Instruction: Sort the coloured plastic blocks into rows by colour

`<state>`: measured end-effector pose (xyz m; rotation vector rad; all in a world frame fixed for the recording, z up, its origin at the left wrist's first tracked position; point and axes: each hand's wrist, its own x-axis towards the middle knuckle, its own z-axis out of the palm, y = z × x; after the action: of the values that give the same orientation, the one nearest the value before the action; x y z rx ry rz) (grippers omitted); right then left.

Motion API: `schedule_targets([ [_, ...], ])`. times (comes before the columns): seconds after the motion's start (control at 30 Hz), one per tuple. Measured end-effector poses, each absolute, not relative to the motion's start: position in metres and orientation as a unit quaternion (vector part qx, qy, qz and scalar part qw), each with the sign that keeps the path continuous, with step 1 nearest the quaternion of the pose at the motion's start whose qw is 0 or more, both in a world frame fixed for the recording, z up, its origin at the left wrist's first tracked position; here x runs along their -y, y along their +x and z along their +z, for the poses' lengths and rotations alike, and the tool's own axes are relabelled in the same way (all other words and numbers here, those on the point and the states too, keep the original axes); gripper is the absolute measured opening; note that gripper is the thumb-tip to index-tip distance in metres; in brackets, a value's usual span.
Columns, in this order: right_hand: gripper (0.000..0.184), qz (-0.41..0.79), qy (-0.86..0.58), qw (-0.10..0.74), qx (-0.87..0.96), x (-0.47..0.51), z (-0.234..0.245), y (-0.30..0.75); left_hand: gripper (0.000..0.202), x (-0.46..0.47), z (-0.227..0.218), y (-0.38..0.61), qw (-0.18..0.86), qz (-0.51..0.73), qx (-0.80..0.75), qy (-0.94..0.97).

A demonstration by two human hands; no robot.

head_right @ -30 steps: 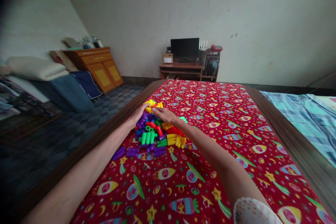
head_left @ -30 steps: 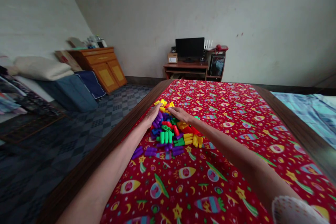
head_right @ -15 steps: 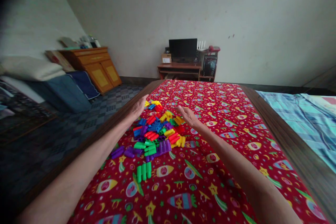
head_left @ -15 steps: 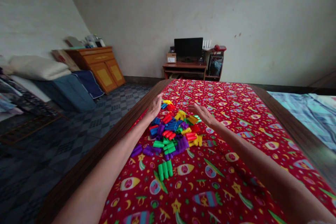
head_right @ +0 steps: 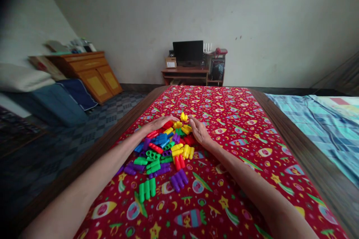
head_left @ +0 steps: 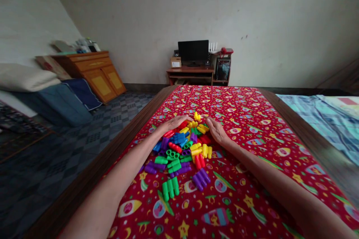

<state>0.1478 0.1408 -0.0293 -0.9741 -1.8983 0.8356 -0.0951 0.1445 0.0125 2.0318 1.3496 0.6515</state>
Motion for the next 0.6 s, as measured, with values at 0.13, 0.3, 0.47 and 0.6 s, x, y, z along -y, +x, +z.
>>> schedule_targets([
  [0.13,0.063,0.326,-0.411,0.432,0.733,-0.151,-0.022,0.155,0.061,-0.11,0.03,-0.079,0.328,0.271,-0.454,0.783],
  [0.3,0.057,0.292,-0.4,0.372,0.785,-0.172,-0.001,0.147,0.063,-0.052,0.049,-0.111,0.199,0.334,-0.543,0.744],
  [0.47,0.046,0.25,-0.349,0.267,0.863,-0.191,0.014,0.105,0.064,0.03,0.014,-0.171,0.063,0.253,-0.663,0.702],
  [0.6,0.044,0.246,-0.308,0.192,0.899,-0.187,0.012,0.077,0.09,0.072,-0.036,-0.184,0.086,0.208,-0.671,0.706],
])
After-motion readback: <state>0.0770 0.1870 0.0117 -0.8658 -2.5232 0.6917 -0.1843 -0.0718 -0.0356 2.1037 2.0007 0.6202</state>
